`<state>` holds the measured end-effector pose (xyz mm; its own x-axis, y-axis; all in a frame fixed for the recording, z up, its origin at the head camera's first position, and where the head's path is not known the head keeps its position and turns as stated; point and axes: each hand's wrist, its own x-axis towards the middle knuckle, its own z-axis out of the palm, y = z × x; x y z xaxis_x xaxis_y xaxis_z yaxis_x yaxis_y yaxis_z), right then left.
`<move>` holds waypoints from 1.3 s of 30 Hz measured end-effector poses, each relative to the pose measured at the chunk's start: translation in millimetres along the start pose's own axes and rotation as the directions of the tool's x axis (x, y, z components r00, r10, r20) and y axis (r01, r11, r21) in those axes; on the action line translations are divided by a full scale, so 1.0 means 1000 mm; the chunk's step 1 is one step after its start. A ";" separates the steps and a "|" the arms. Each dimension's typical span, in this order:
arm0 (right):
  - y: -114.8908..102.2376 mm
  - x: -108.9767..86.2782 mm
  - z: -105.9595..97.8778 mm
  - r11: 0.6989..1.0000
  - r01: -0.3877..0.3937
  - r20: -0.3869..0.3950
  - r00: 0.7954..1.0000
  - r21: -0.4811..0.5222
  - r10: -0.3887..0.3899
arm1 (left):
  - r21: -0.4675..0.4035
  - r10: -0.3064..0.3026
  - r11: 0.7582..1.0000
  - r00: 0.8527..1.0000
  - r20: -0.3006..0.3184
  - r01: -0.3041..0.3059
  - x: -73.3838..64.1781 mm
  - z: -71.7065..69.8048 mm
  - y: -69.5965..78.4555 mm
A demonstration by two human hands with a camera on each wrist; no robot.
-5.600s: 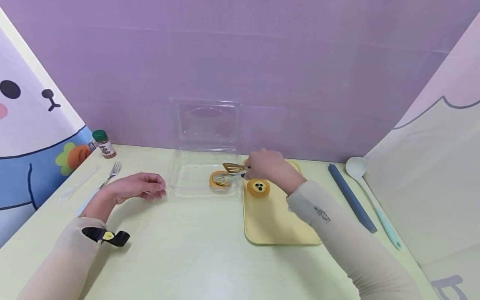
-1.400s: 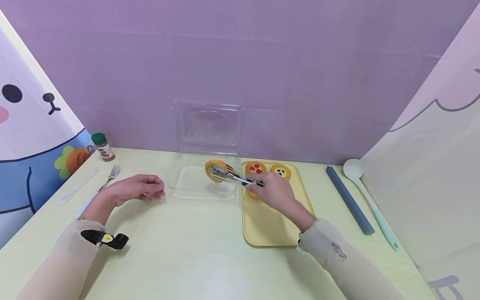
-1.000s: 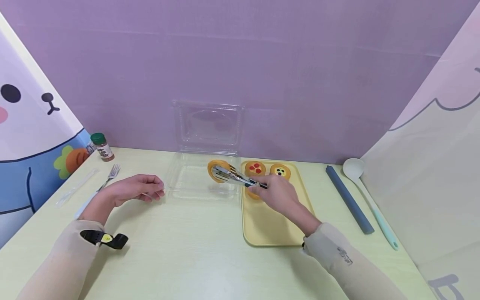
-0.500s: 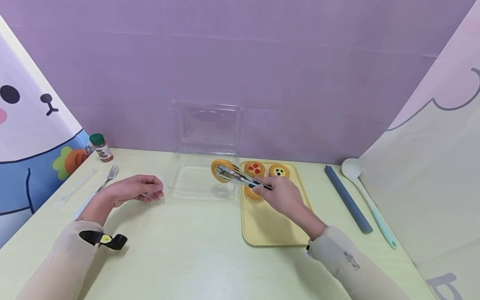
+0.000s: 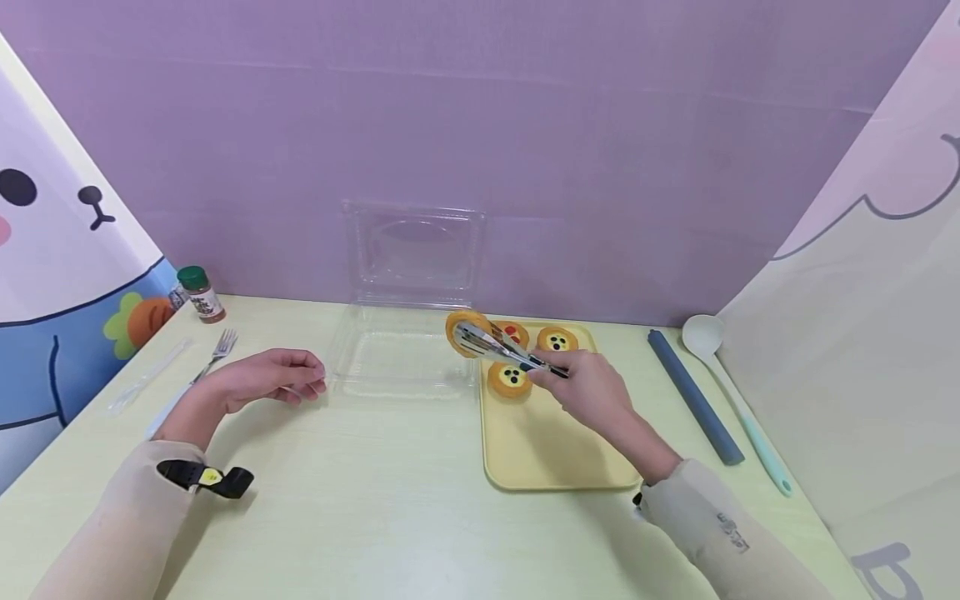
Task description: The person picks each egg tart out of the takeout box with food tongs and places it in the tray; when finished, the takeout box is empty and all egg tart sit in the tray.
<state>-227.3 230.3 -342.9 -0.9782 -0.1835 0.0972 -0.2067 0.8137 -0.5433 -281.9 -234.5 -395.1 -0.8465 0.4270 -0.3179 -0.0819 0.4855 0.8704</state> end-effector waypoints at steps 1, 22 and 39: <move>0.002 -0.001 -0.001 1.000 0.000 -0.002 1.000 0.001 0.000 | 0.000 0.001 1.000 1.000 0.001 -0.001 0.000 0.000 0.000; 0.033 -0.021 -0.012 1.000 0.002 -0.080 0.997 0.026 0.001 | 0.005 0.001 1.000 1.000 0.003 -0.001 0.001 0.001 0.004; 0.059 -0.043 -0.024 0.998 -0.066 -0.078 0.995 0.013 0.067 | -0.001 0.003 1.000 1.000 0.003 -0.003 -0.001 0.000 0.002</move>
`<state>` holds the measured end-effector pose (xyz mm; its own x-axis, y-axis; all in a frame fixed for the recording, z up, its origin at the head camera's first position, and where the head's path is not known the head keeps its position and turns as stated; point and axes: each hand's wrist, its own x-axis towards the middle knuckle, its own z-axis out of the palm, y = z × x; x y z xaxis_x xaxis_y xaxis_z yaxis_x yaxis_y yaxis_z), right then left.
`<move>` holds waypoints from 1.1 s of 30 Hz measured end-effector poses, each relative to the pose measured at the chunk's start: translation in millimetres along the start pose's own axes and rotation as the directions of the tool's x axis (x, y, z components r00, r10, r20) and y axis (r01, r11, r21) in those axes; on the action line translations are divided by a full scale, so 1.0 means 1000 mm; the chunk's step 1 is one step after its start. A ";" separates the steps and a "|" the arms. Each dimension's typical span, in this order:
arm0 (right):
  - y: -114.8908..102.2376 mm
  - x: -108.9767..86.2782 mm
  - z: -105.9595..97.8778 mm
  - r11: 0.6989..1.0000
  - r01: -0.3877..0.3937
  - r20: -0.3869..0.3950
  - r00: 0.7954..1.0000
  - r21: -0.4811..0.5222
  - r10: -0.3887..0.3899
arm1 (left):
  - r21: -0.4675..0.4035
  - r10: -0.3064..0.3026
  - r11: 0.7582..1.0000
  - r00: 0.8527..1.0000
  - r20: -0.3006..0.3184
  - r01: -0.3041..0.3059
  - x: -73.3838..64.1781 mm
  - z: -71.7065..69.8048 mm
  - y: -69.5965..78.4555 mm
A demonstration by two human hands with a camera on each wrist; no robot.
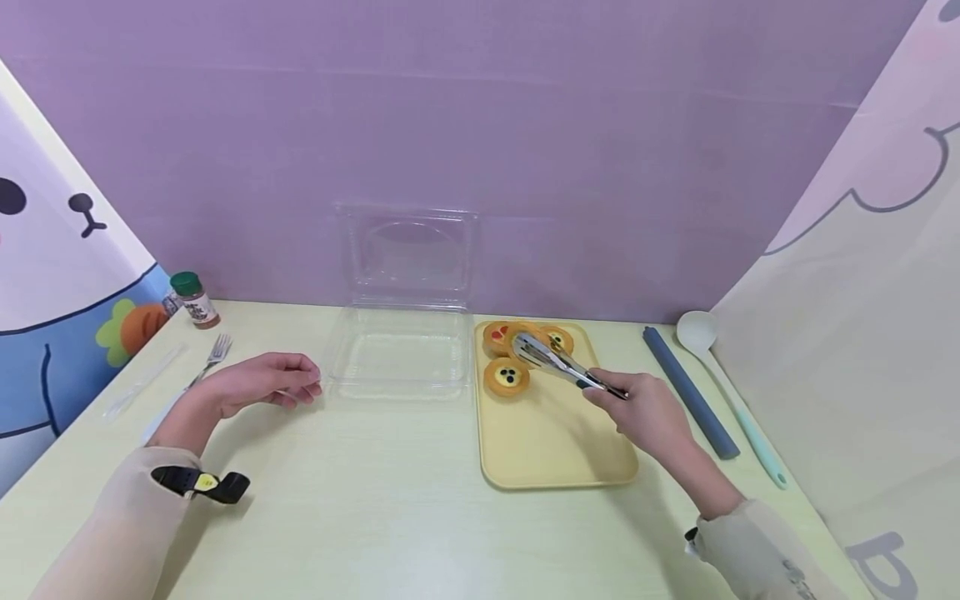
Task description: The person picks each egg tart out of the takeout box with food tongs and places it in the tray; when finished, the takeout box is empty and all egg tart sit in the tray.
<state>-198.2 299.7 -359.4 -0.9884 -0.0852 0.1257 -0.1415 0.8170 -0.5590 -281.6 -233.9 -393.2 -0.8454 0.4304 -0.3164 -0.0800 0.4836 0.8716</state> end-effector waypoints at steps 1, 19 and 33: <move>0.001 0.000 0.000 1.000 -0.004 0.000 1.000 -0.002 0.004 | -0.003 -0.001 1.000 1.000 0.000 0.001 0.000 0.000 0.000; 0.027 -0.010 -0.009 0.998 -0.065 0.091 0.994 0.005 0.065 | 0.001 0.006 1.000 1.000 0.004 -0.006 0.001 -0.001 -0.002; 0.033 -0.012 -0.008 0.993 -0.121 0.177 0.977 0.015 0.116 | 0.002 0.008 1.000 1.000 0.005 -0.008 0.000 0.000 -0.001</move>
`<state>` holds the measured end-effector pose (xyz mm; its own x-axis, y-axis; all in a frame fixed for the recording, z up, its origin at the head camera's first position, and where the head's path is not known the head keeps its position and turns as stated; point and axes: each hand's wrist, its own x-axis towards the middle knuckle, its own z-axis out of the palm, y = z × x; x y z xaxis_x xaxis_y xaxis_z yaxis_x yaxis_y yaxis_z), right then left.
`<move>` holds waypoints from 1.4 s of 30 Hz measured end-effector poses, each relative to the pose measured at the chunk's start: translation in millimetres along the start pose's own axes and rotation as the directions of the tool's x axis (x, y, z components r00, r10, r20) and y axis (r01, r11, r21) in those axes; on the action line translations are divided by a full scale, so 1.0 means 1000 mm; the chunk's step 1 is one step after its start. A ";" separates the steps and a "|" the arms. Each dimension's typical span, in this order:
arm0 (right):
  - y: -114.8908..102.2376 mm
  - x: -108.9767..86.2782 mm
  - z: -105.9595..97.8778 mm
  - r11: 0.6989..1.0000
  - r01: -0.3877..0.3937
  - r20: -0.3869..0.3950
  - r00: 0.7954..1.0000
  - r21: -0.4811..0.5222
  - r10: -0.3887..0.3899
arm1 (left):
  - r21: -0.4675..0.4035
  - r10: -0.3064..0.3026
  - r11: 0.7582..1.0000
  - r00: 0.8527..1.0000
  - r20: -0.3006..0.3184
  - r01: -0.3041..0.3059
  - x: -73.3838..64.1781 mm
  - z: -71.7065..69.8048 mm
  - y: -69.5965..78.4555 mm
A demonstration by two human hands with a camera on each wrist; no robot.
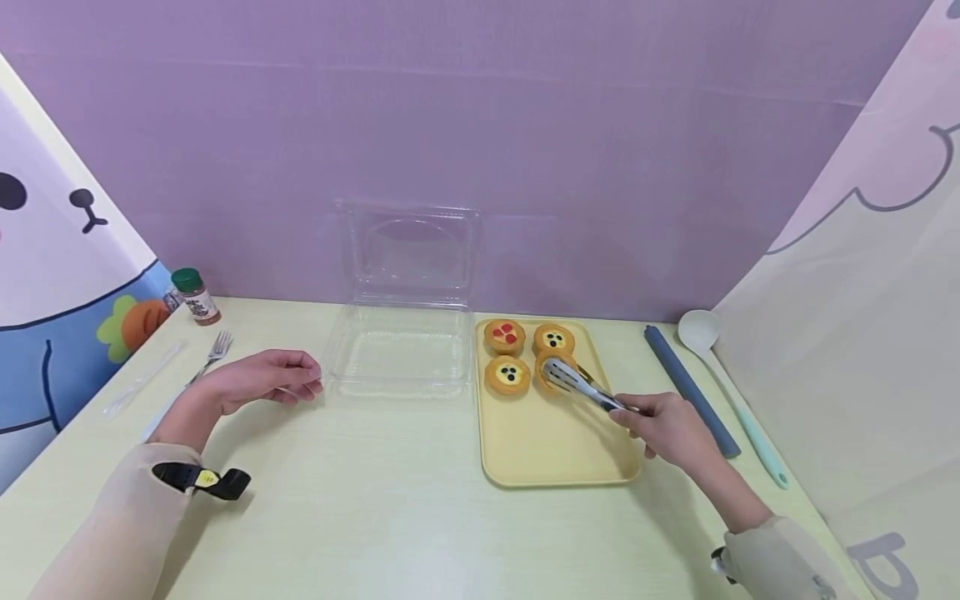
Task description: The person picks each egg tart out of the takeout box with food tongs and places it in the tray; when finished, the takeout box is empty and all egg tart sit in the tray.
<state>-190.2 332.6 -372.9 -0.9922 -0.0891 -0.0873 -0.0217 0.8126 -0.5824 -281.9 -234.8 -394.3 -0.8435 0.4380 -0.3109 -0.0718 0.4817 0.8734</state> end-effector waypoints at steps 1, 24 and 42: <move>0.000 0.000 0.000 1.000 -0.009 0.005 1.000 0.004 0.009 | 0.001 0.000 1.000 1.000 0.000 0.000 0.000 0.000 0.000; 0.008 0.001 0.006 1.000 -0.005 0.036 0.999 0.013 0.005 | 0.007 -0.003 1.000 1.000 0.007 0.003 0.001 0.000 0.000; 0.006 0.000 0.004 1.000 -0.002 0.044 0.999 -0.005 0.003 | -0.002 -0.003 1.000 1.000 0.007 0.003 0.001 0.000 0.000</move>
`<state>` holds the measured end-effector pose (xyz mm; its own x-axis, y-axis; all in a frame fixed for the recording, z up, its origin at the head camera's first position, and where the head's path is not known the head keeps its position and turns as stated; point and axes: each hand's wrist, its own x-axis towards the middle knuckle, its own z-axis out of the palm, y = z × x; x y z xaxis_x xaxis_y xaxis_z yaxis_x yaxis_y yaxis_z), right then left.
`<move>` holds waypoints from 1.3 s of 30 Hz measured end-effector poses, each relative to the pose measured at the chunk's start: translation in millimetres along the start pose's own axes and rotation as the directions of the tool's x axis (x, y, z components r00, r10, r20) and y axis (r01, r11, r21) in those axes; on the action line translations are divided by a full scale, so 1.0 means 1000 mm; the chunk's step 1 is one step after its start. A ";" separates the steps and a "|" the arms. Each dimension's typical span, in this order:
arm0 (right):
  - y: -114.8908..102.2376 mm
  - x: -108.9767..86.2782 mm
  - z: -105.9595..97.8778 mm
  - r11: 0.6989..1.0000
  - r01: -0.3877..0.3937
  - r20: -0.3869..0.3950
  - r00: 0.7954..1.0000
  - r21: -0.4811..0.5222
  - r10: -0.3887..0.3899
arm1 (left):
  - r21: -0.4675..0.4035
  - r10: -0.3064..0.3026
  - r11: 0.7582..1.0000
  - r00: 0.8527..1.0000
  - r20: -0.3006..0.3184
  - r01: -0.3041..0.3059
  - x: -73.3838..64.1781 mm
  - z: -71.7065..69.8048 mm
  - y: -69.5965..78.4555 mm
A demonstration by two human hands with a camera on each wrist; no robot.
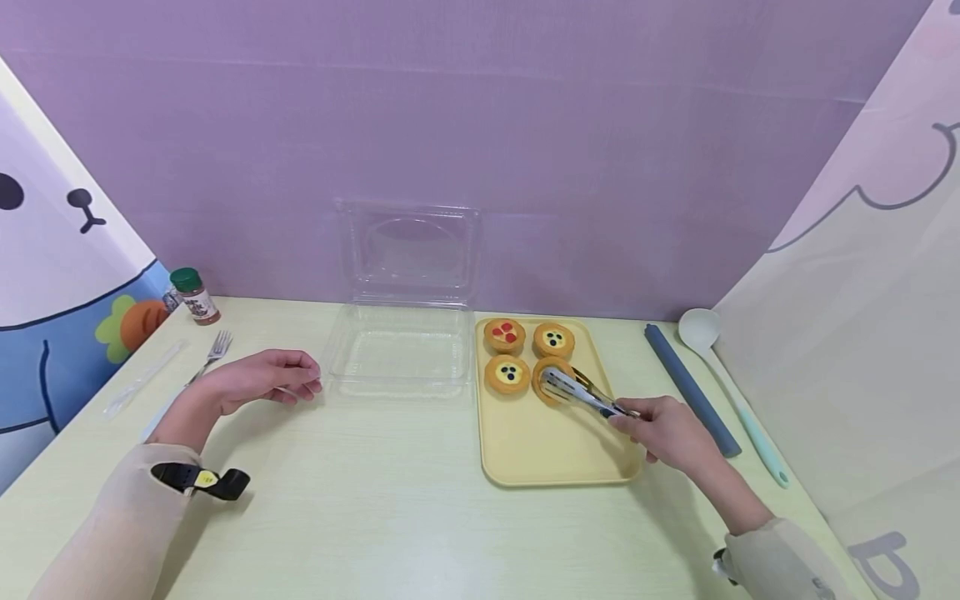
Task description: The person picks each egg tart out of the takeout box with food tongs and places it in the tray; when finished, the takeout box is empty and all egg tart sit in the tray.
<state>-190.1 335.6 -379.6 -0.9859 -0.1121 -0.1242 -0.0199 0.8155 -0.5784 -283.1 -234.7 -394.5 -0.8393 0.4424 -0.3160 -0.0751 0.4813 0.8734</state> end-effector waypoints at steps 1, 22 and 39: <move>0.000 0.000 0.000 1.000 0.006 -0.007 1.000 -0.013 -0.006 | -0.001 0.000 1.000 1.000 -0.001 0.000 0.000 0.000 0.000; -0.001 -0.005 -0.012 0.980 -0.026 -0.113 0.994 -0.197 0.004 | -0.006 0.001 1.000 1.000 -0.002 -0.001 0.000 0.000 -0.001; -0.004 -0.006 -0.015 0.978 -0.004 -0.103 0.995 -0.208 -0.018 | 0.005 -0.007 1.000 1.000 -0.007 0.007 -0.001 0.001 0.002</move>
<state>-186.3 342.0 -364.6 -0.9972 -0.0676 -0.0306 -0.0499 0.9160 -0.3980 -282.2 -233.4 -393.2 -0.8426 0.4337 -0.3192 -0.0783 0.4878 0.8695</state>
